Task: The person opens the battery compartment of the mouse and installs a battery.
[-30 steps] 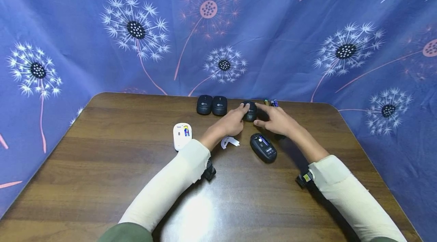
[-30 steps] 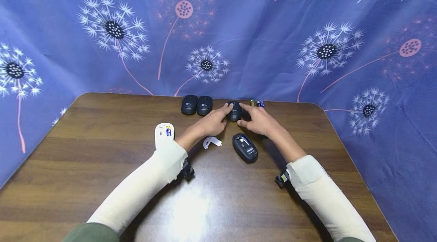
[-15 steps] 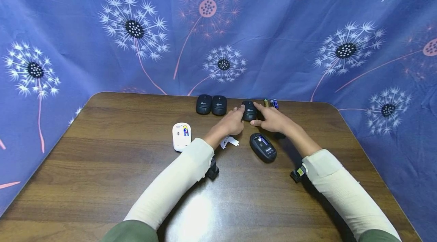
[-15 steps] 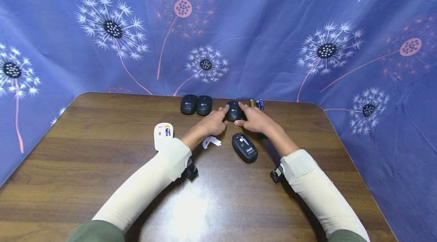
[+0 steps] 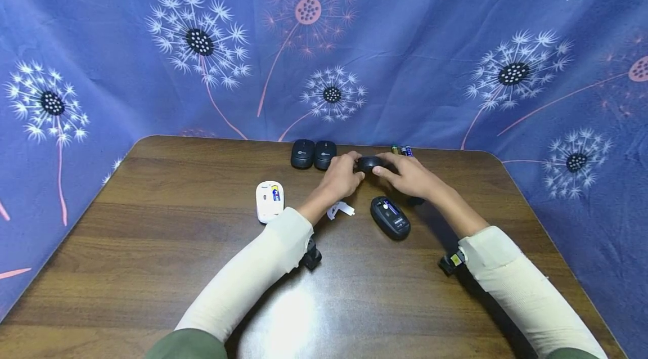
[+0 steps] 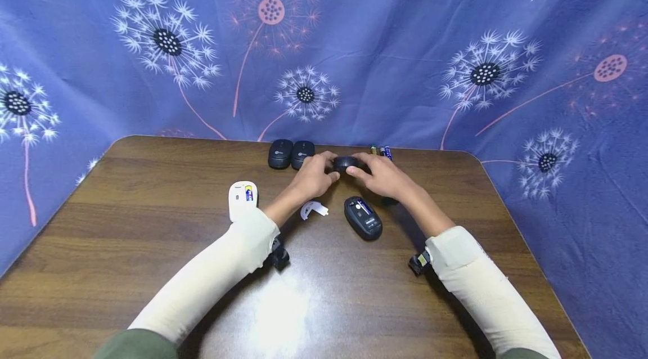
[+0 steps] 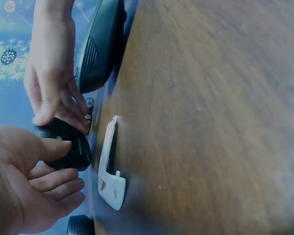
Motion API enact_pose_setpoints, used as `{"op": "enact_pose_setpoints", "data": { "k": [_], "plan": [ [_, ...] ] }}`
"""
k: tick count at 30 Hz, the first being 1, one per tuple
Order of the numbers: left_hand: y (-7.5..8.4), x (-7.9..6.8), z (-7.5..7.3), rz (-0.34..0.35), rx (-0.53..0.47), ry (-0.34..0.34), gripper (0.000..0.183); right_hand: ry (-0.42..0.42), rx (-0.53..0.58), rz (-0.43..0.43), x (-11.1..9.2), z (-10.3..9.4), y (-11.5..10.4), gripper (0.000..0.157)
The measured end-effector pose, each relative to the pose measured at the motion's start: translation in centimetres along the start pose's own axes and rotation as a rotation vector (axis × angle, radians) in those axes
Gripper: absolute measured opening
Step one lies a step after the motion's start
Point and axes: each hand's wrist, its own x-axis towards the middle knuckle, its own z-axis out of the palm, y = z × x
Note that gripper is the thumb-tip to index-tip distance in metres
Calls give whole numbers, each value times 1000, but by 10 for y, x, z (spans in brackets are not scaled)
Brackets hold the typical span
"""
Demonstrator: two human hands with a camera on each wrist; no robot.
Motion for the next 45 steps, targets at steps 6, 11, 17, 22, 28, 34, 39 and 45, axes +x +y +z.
{"op": "enact_pose_setpoints", "data": {
  "k": [6, 11, 17, 22, 28, 34, 39, 45],
  "plan": [
    [-2, -6, 1, 88, -11, 72, 35, 16, 36, 31, -2, -3, -4, 56],
    [-5, -7, 2, 150, -26, 139, 30, 59, 46, 31, -4, -5, -11, 52],
    [-7, -10, 2, 197, -52, 153, 38, 68, 102, 69, -6, -6, -17, 61],
    [4, -23, -13, 201, -149, 101, 49, 60, 161, 96, -8, -8, -20, 65],
    [43, -62, -49, 158, -400, 8, 57, 68, 289, 129, -9, -10, -22, 69],
    [48, -67, -47, 127, -662, -35, 57, 51, 332, 137, -11, -15, -21, 72],
    [50, -68, -43, 61, -781, -45, 56, 47, 413, 109, -11, -18, -21, 55],
    [51, -69, -42, -22, -883, -61, 56, 37, 546, 10, -11, -19, -17, 52]
  ]
}}
